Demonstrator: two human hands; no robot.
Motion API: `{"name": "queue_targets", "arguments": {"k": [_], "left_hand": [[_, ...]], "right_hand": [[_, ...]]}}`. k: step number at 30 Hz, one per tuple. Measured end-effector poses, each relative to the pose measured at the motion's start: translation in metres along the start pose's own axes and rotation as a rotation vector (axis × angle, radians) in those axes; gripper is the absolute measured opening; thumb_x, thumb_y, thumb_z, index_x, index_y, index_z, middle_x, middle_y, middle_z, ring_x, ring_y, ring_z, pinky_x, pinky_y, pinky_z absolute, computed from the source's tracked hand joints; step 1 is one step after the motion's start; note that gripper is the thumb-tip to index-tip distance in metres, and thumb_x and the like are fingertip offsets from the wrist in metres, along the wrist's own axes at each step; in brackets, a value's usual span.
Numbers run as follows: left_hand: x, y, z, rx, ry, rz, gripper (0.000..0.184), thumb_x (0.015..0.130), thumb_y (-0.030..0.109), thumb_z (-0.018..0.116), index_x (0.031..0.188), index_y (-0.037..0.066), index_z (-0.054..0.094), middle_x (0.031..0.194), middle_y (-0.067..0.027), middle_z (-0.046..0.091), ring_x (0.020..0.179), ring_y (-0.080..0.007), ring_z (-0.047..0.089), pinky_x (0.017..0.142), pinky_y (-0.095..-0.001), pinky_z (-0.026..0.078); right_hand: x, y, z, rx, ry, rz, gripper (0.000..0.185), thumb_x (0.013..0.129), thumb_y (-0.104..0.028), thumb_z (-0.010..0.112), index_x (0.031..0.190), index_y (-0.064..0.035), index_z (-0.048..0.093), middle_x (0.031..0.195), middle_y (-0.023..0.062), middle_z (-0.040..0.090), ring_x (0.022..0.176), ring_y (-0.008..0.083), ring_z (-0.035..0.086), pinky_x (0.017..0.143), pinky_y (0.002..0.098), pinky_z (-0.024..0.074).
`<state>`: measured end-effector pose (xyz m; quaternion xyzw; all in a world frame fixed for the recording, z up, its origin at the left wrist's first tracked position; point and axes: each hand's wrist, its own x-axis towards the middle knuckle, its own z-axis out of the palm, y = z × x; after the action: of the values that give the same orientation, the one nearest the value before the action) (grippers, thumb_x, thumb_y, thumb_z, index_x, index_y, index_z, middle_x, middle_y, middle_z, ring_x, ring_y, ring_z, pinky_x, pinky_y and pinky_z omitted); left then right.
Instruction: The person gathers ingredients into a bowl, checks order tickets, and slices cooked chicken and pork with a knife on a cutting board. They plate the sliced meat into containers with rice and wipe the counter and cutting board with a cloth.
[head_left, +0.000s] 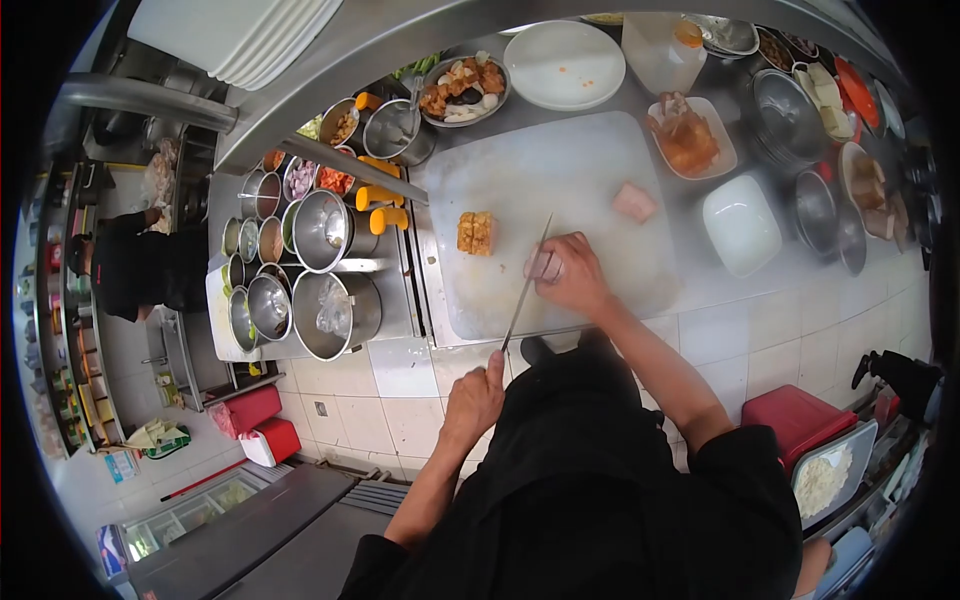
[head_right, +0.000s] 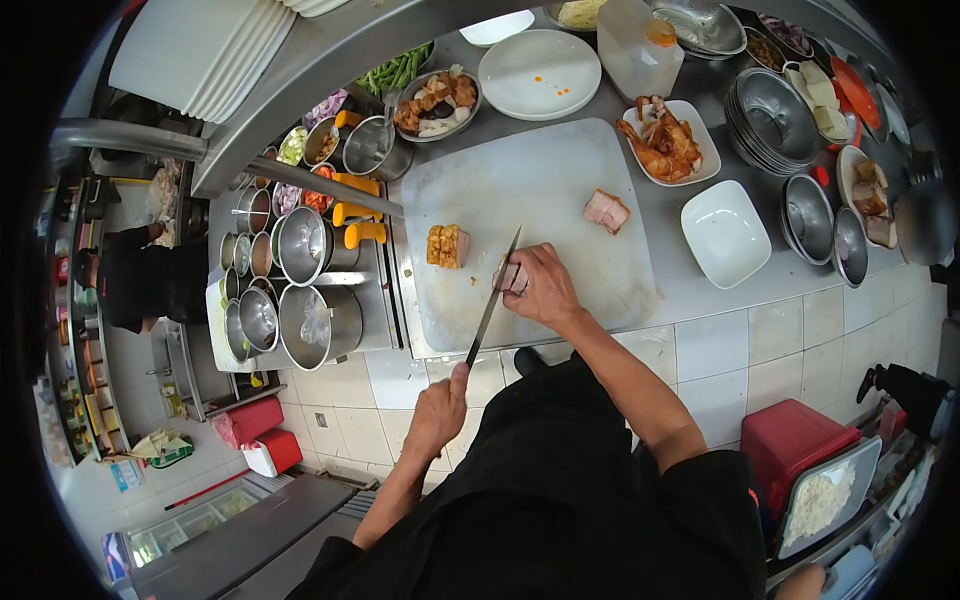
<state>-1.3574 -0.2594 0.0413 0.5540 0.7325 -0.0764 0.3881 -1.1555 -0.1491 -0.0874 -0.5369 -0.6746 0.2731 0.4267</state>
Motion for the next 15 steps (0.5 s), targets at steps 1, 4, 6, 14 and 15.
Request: {"name": "queue_targets", "arguments": {"k": [1, 4, 6, 14, 15], "left_hand": [[-0.01, -0.001, -0.007, 0.016, -0.019, 0.015, 0.066, 0.103, 0.044, 0.033, 0.084, -0.011, 0.065, 0.089, -0.0389, 0.062, 0.09, -0.0557, 0.059, 0.085, -0.0568, 0.046], [-0.002, -0.01, 0.006, 0.0, -0.042, -0.002, 0.064, 0.102, 0.042, 0.034, 0.084, -0.01, 0.064, 0.09, -0.0388, 0.062, 0.089, -0.0554, 0.059, 0.084, -0.0572, 0.046], [0.007, -0.003, 0.016, -0.045, 0.014, 0.068, 0.067, 0.102, 0.046, 0.033, 0.082, -0.01, 0.063, 0.088, -0.0391, 0.061, 0.09, -0.056, 0.059, 0.082, -0.0574, 0.047], [-0.012, -0.016, 0.001, -0.108, 0.111, 0.009, 0.07, 0.101, 0.053, 0.035, 0.077, -0.008, 0.06, 0.078, -0.0384, 0.06, 0.084, -0.0571, 0.058, 0.077, -0.0574, 0.046], [-0.013, -0.016, -0.002, -0.134, 0.122, 0.001, 0.07, 0.101, 0.053, 0.035, 0.077, -0.008, 0.059, 0.077, -0.038, 0.06, 0.083, -0.057, 0.058, 0.076, -0.0575, 0.046]], "right_hand": [[0.001, -0.001, 0.0, -0.001, 0.0, 0.002, 0.045, 0.058, -0.011, 0.074, 0.099, -0.0042, 0.058, 0.097, 0.0122, 0.063, 0.097, 0.0339, 0.055, 0.088, 0.0413, 0.048], [-0.002, 0.001, -0.002, -0.017, -0.012, 0.0, 0.043, 0.058, -0.011, 0.074, 0.098, -0.0048, 0.058, 0.096, 0.012, 0.063, 0.097, 0.0339, 0.055, 0.088, 0.0411, 0.0479], [-0.001, 0.0, 0.001, -0.022, -0.019, -0.015, 0.043, 0.059, -0.011, 0.074, 0.099, -0.0054, 0.058, 0.097, 0.0123, 0.063, 0.098, 0.0341, 0.055, 0.088, 0.0412, 0.0478], [-0.005, -0.009, -0.004, -0.081, 0.063, -0.011, 0.059, 0.06, -0.015, 0.079, 0.113, -0.0059, 0.055, 0.112, 0.014, 0.058, 0.104, 0.0352, 0.052, 0.092, 0.0423, 0.0458], [-0.006, -0.017, -0.009, -0.125, 0.067, -0.001, 0.061, 0.06, -0.017, 0.081, 0.114, -0.0058, 0.055, 0.114, 0.014, 0.057, 0.104, 0.035, 0.052, 0.093, 0.0424, 0.0455]]}}
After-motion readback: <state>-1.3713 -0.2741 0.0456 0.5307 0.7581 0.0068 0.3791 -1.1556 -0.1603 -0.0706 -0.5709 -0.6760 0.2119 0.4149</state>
